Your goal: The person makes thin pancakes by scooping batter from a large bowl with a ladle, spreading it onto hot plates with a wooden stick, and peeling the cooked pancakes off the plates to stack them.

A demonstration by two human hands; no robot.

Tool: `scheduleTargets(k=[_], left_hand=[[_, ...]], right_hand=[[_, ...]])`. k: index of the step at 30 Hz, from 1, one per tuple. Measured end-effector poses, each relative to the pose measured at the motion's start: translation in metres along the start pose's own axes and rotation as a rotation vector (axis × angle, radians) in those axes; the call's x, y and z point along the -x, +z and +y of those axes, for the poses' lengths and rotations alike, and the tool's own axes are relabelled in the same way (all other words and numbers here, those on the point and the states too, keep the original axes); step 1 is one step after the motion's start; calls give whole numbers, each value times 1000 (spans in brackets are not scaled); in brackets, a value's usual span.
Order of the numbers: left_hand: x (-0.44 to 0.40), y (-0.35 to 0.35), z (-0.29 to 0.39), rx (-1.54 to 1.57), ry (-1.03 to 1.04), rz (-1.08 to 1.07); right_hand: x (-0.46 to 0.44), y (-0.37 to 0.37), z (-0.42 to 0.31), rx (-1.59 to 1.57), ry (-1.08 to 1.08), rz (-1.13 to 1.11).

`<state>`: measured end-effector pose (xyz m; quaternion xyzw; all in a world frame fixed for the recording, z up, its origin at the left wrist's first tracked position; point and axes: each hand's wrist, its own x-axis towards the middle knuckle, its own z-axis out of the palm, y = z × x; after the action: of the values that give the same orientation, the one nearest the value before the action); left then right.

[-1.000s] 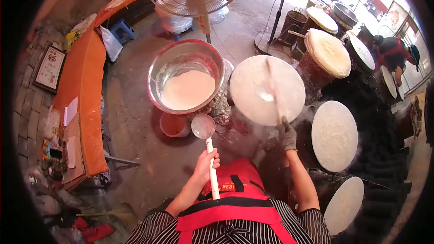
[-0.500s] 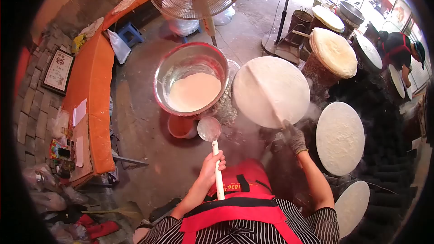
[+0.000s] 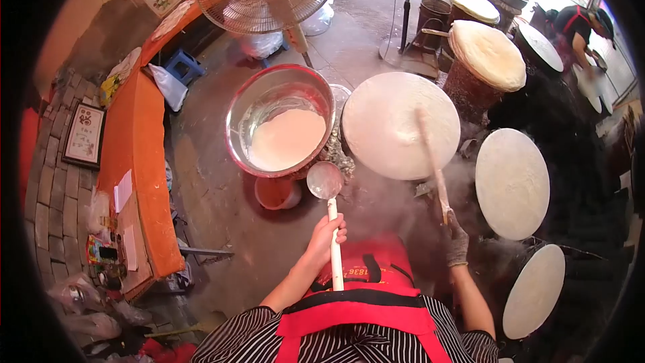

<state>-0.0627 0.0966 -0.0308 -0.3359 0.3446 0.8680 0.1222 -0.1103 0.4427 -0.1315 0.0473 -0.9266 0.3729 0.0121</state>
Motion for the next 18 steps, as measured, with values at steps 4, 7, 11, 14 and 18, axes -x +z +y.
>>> scheduleTargets(k=[4,7,11,14,18], left_hand=[[-7,11,8,-64,-27,-5],[-15,9,11,-97,-33,-29],[-19,4,19,-142,-9,-43],[-27,-1,28,-229,24,-69],[-54,-5,41,-290,83,-92]], right_hand=[[16,39,-58,-52,174,131],[18,57,-76,-9,137,15],[12,62,-82,-280,170,154],[23,90,-74,-276,208,141],[34,105,-103,-494,232,38]])
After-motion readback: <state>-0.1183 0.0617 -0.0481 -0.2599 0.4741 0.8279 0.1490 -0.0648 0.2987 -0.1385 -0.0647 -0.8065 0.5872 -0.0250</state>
